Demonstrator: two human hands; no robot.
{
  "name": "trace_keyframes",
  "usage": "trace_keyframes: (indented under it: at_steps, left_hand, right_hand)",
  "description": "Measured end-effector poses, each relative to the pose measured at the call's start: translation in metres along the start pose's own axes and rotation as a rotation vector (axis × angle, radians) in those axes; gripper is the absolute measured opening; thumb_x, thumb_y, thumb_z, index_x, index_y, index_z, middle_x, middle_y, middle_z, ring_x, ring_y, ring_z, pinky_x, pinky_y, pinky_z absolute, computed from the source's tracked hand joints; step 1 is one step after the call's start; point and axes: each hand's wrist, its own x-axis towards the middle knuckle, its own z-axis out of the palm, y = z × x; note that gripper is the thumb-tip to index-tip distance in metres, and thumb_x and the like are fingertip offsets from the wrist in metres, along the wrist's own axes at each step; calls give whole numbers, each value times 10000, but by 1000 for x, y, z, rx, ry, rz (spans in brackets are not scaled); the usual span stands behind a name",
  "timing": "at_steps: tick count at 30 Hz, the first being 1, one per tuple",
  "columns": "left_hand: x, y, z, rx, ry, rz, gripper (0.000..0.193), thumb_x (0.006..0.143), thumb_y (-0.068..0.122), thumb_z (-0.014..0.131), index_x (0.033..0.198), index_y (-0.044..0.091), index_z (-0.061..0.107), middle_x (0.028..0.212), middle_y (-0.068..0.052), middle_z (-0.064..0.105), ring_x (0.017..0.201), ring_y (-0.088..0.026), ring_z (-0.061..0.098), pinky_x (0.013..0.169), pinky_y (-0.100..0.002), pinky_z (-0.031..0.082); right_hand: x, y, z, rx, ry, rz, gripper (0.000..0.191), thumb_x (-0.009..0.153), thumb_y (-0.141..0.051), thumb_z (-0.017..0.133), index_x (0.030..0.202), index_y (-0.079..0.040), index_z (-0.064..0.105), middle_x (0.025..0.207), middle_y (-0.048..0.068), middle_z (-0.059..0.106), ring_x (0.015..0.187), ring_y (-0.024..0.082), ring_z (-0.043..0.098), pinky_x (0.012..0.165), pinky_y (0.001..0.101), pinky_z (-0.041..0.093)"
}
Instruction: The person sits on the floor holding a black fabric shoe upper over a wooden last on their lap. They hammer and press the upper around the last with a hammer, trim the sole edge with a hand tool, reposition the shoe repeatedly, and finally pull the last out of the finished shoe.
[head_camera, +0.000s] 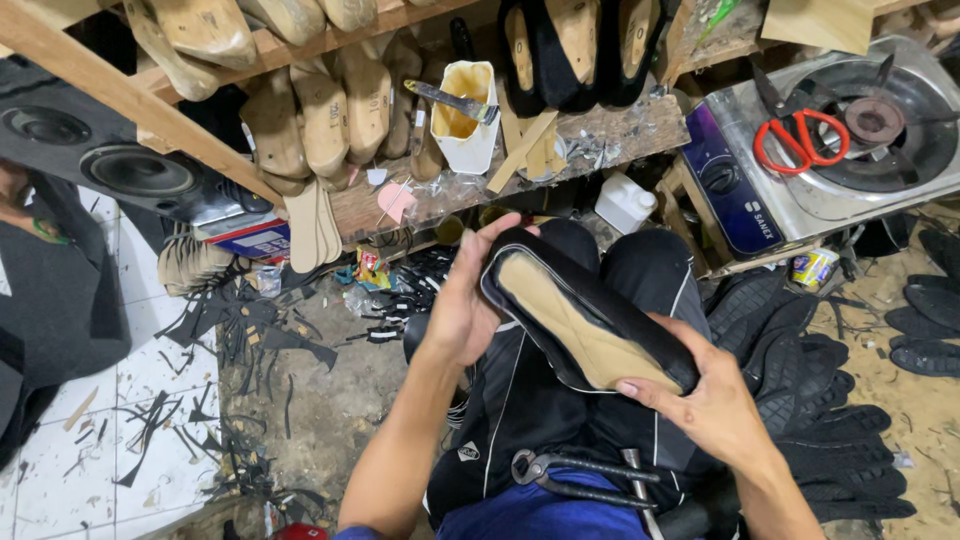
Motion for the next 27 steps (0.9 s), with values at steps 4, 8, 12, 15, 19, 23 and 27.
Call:
trace_keyframes:
  at_steps: [4, 8, 12, 15, 19, 23, 27]
  left_hand:
    - [8, 9, -9, -23, -106, -211, 569, 1069, 428, 409, 1441, 10, 516, 1452, -205, 577, 1319, -321, 579, 1117, -450, 478]
    - [13, 2, -15, 22, -146, -239, 474, 1070, 336, 441, 1394, 3, 537, 1451, -219, 574, 1327, -346, 576, 1116, -477, 488]
    - [13, -5, -18, 14, -162, -197, 409, 1085, 301, 459, 1347, 0, 551, 1433, -228, 591, 1313, -352, 593, 1110, -489, 503]
    - [13, -8, -20, 22, -146, -208, 387, 1080, 290, 460, 1320, 2, 560, 1421, -226, 598, 1302, -353, 598, 1096, -495, 510]
    - [13, -11, -21, 25, -138, -209, 391, 1081, 301, 461, 1325, 10, 556, 1420, -223, 597, 1292, -343, 605, 1084, -493, 516]
    - [12, -14, -22, 137, -136, -116, 499, 1082, 386, 464, 1393, 2, 541, 1425, -227, 593, 1310, -332, 597, 1108, -465, 505]
    - [13, -19, -27, 326, -166, 68, 588, 1043, 460, 590, 1446, 32, 572, 1446, -195, 565, 1370, -288, 542, 1179, -421, 447]
  right_hand:
    - [-1, -14, -9, -294, 40, -298, 787, 589, -277, 926, 1297, -56, 662, 1208, 150, 741, 1082, 282, 731, 904, 364, 564]
    - [-1, -18, -17, -305, 21, -330, 748, 613, -297, 907, 1280, -68, 655, 1219, 136, 736, 1075, 298, 736, 886, 376, 581]
    - [0, -20, -21, -341, 18, -305, 730, 606, -286, 907, 1262, -75, 665, 1184, 135, 746, 1022, 300, 753, 832, 370, 596]
    - [-1, -19, -21, -355, 17, -298, 723, 602, -286, 909, 1251, -76, 671, 1163, 138, 751, 1000, 310, 757, 806, 374, 602]
    - [-2, -13, -23, -351, 19, -322, 722, 601, -294, 907, 1251, -82, 674, 1131, 135, 759, 977, 312, 759, 789, 379, 605]
    - [14, -3, -30, -383, 17, -443, 711, 616, -313, 892, 1260, -108, 673, 1172, 125, 753, 991, 302, 758, 806, 368, 602]
    - [54, 8, -44, -449, 17, -503, 731, 608, -351, 890, 1281, -150, 689, 1189, 113, 748, 1014, 301, 746, 845, 383, 589]
